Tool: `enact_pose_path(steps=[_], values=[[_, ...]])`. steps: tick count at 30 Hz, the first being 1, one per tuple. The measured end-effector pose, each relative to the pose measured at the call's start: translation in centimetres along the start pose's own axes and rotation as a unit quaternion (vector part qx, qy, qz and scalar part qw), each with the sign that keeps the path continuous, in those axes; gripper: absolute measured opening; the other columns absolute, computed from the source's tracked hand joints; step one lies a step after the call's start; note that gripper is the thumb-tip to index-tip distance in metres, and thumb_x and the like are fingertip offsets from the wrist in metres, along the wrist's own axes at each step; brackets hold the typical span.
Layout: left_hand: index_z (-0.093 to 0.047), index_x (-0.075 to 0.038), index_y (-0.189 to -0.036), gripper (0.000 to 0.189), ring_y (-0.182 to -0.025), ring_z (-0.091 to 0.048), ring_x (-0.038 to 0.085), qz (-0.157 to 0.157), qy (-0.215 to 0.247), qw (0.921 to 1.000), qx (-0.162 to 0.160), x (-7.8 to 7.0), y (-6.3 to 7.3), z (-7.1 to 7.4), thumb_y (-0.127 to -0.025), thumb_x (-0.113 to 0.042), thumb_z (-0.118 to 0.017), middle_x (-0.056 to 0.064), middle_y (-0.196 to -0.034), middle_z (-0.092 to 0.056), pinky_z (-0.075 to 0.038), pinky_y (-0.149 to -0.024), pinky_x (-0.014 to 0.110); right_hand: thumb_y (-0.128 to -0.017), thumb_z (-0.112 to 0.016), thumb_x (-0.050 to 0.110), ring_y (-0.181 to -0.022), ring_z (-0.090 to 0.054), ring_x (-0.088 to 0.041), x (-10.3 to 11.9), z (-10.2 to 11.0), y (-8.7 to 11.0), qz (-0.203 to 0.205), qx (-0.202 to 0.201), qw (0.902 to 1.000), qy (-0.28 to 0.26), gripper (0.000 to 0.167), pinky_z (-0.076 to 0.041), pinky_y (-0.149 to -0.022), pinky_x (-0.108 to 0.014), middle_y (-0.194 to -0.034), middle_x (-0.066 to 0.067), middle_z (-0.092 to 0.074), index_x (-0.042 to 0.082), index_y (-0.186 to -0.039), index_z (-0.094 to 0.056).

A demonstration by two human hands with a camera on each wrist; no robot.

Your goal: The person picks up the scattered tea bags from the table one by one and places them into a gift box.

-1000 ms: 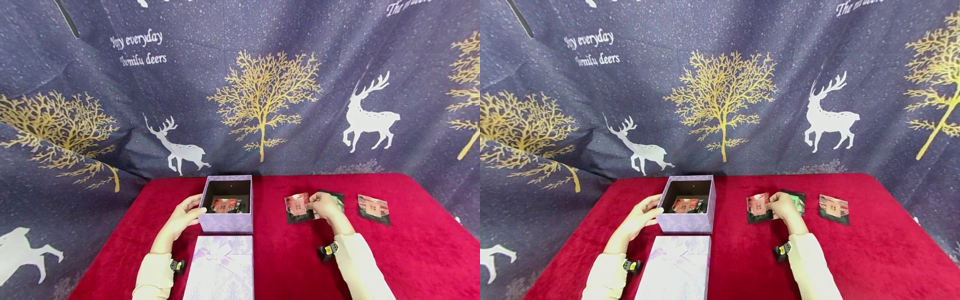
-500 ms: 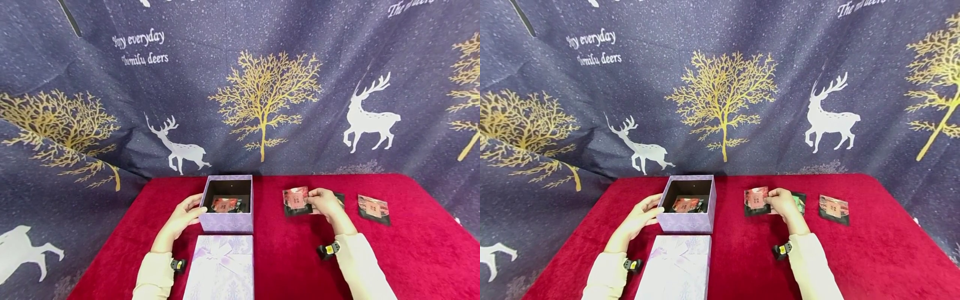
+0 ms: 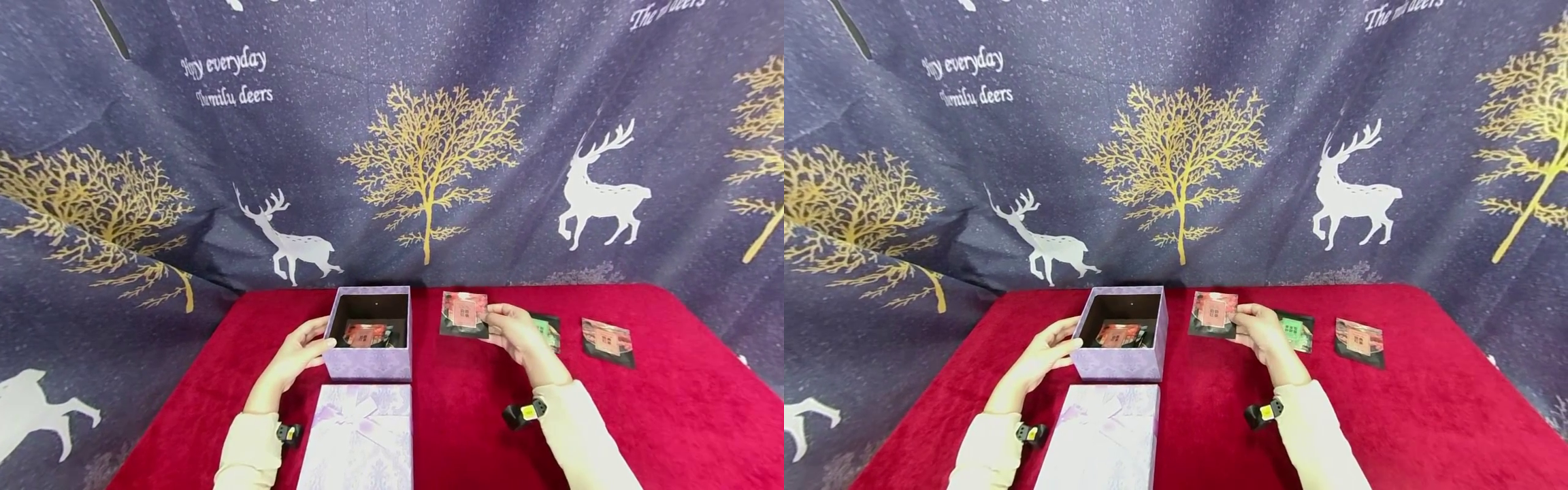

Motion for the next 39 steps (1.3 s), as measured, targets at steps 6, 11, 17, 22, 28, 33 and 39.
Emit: enact_pose_path(steps=[6, 11, 17, 22, 28, 33, 39], values=[[-0.04, -0.004, -0.141, 0.056, -0.109, -0.059, 0.024, 0.002, 0.0, 1.0, -0.002, -0.1, 0.0, 0.0, -0.089, -0.01, -0.062, 0.025, -0.142, -0.042, -0.051, -0.089, 0.048, -0.092, -0.04, -0.006, -0.062, -0.051, -0.001, 0.8, -1.7, 0.7, 0.005, 0.035, 0.9947, -0.096, 0.017, -0.055, -0.07, -0.023, -0.07, 0.006, -0.056, 0.008, -0.093, -0.05], [-0.04, -0.004, -0.141, 0.056, -0.111, -0.058, 0.025, 0.002, -0.003, 1.0, -0.003, -0.2, 0.2, 0.2, -0.09, -0.01, -0.062, 0.025, -0.142, -0.042, -0.051, -0.088, 0.048, -0.092, -0.04, -0.006, -0.069, -0.062, -0.005, 1.4, -3.2, 1.4, 0.013, 0.047, 0.9925, -0.112, 0.02, -0.055, -0.069, -0.023, -0.076, 0.005, -0.063, 0.01, -0.089, -0.052], [-0.04, -0.005, -0.141, 0.056, -0.111, -0.058, 0.026, -0.001, 0.002, 1.0, -0.003, -0.1, 0.1, 0.3, -0.09, -0.01, -0.062, 0.025, -0.142, -0.043, -0.051, -0.087, 0.048, -0.093, -0.042, -0.005, -0.069, -0.062, -0.005, 1.6, -4.6, 1.7, 0.019, 0.047, 0.9937, -0.1, 0.018, -0.054, -0.068, -0.023, -0.075, 0.005, -0.062, 0.009, -0.09, -0.052], [-0.041, -0.004, -0.14, 0.055, -0.11, -0.058, 0.026, -0.003, 0.003, 1.0, -0.001, 0.0, 0.0, 0.0, -0.089, -0.01, -0.062, 0.026, -0.141, -0.043, -0.051, -0.088, 0.049, -0.092, -0.041, -0.006, -0.072, -0.063, -0.006, 1.8, -5.7, 1.8, 0.024, 0.056, 0.9949, -0.08, 0.017, -0.054, -0.069, -0.023, -0.077, 0.005, -0.062, 0.007, -0.092, -0.051], [-0.041, -0.003, -0.14, 0.055, -0.107, -0.059, 0.023, -0.007, 0.002, 1.0, -0.003, -0.2, 0.0, 0.2, -0.09, -0.01, -0.061, 0.027, -0.141, -0.043, -0.051, -0.087, 0.048, -0.091, -0.042, -0.006, -0.072, -0.062, -0.006, 2.6, -7.3, 0.7, 0.028, 0.059, 0.9975, -0.027, 0.011, -0.054, -0.068, -0.024, -0.079, 0.003, -0.06, -0.003, -0.102, -0.044], [-0.041, -0.004, -0.14, 0.055, -0.106, -0.06, 0.022, 0.0, 0.004, 1.0, -0.008, 0.0, -0.1, 0.2, -0.089, -0.01, -0.062, 0.026, -0.14, -0.044, -0.052, -0.087, 0.047, -0.091, -0.045, -0.007, -0.069, -0.062, -0.008, 3.1, -8.4, -0.3, 0.02, 0.049, 0.9986, 0.003, 0.015, -0.055, -0.067, -0.026, -0.08, 0.0, -0.059, -0.006, -0.106, -0.043], [-0.042, -0.005, -0.139, 0.055, -0.109, -0.058, 0.026, 0.002, 0.005, 0.9999, -0.01, 0.1, -0.1, 0.0, -0.089, -0.01, -0.062, 0.025, -0.14, -0.045, -0.051, -0.087, 0.048, -0.089, -0.047, -0.007, -0.07, -0.062, -0.012, 3.4, -9.6, -1.1, 0.016, 0.038, 0.9984, 0.039, 0.016, -0.057, -0.069, -0.03, -0.087, -0.008, -0.058, -0.007, -0.105, -0.043]])
Point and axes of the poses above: each hand's wrist, its own y-axis away from the middle knuckle, its own z-axis out of the back of the hand, x = y × z, the point moved 5 cm from there along -y, towards the middle knuckle
